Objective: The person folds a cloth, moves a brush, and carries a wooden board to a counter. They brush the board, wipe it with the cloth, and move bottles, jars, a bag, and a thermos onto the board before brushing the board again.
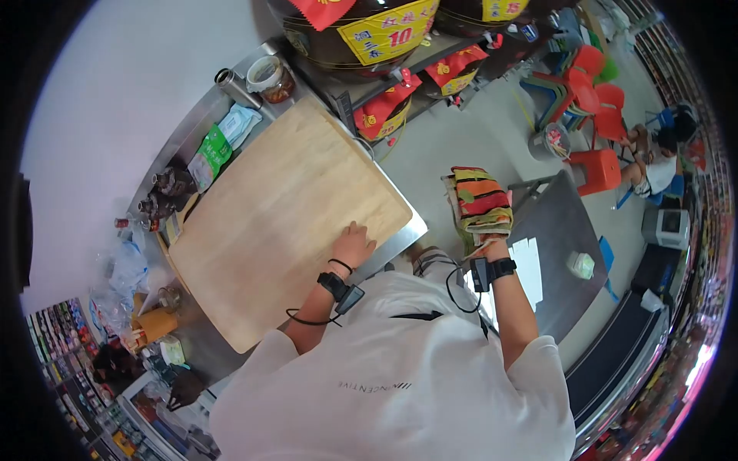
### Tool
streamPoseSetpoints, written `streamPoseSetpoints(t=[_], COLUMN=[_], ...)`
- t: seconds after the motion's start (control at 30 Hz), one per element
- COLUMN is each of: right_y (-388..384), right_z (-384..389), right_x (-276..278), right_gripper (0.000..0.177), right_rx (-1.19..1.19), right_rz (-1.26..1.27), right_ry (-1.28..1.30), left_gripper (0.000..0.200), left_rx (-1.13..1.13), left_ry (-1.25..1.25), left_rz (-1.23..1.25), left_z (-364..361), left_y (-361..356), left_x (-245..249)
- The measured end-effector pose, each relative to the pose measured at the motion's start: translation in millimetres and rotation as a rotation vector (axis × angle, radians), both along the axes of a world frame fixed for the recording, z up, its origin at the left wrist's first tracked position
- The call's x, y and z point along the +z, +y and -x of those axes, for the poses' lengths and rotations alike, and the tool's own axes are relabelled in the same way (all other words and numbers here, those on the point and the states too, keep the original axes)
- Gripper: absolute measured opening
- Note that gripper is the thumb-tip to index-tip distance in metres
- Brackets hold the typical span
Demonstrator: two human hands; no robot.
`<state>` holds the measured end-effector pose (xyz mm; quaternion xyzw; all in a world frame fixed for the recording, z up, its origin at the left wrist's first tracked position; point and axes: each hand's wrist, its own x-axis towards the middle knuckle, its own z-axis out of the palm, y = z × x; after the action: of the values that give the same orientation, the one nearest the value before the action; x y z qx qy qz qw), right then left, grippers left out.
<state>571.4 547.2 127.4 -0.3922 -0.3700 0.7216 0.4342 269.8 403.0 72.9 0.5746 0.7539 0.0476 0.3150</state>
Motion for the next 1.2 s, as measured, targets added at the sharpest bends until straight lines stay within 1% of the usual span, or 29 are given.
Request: streamPoseSetpoints(t=[0.1,0.2,0.23,0.3,0.37,0.43,0.47,0.53,0.63,0.7,0.8,0.83,0.9,0.93,1.0,1.07,1.1,1.2], right_y=[38,88,107,144,175,200,212,207,190,182,181,182,196,204,206,209,212,205], right_z=[2,20,33,63,97,125,141,184,259,307,356,366,382,390,387,382,378,364], right_x=[-14,-33,-43,-62,-80,-85,-68,-41,-38,-30,-5,-2,-33,-44,-40,-34,-35,-18], right_gripper=[0.025,0.026,0.027,0.028,0.029,0.030,0.032,0.036,0.042,0.039,0.045,0.048,0.048,0.048,0.047,0.048,0.049,0.050], right_rx=[0.067,0.188,0.241,0.354,0.498,0.652,0.659,0.664,0.627,0.499,0.450,0.444,0.496,0.519,0.622,0.706,0.709,0.728], right_rz=[0.055,0.088,0.095,0.061,-0.058,0.206,0.796,0.425,-0.126,-0.884,-1.356,-1.479,-1.576,-1.622,-1.623,-1.636,-1.713,-1.798], right_ry=[-0.011,-0.012,-0.005,-0.028,-0.115,0.002,0.247,0.083,-0.166,-0.169,-0.388,-0.514,-0.676,-0.758,-0.755,-0.776,-0.772,-0.791], left_gripper=[0.049,0.051,0.051,0.052,0.051,0.049,0.049,0.047,0.047,0.047,0.045,0.044,0.043,0.042,0.040,0.040,0.040,0.039], left_rx=[0.089,0.134,0.181,0.279,0.353,0.422,0.451,0.503,0.586,0.653,0.689,0.686,0.682,0.681,0.670,0.672,0.670,0.662], left_ry=[-0.005,0.137,0.128,0.111,0.160,0.208,0.232,0.250,0.201,0.116,0.120,0.129,0.148,0.124,0.069,0.041,0.028,-0.033], left_rz=[0.014,-0.103,-0.099,-0.093,-0.081,-0.065,-0.052,-0.040,-0.062,-0.090,-0.156,-0.190,-0.258,-0.242,-0.201,-0.231,-0.248,-0.278], left_z=[-10,-25,-29,-38,-50,-64,-68,-74,-74,-72,-76,-76,-77,-73,-65,-62,-59,-51], left_y=[7,2,3,6,9,16,21,25,24,23,22,20,13,12,8,1,-2,-9], left_x=[2,-28,-31,-32,-36,-36,-32,-30,-31,-31,-30,-32,-37,-33,-20,-20,-21,-20])
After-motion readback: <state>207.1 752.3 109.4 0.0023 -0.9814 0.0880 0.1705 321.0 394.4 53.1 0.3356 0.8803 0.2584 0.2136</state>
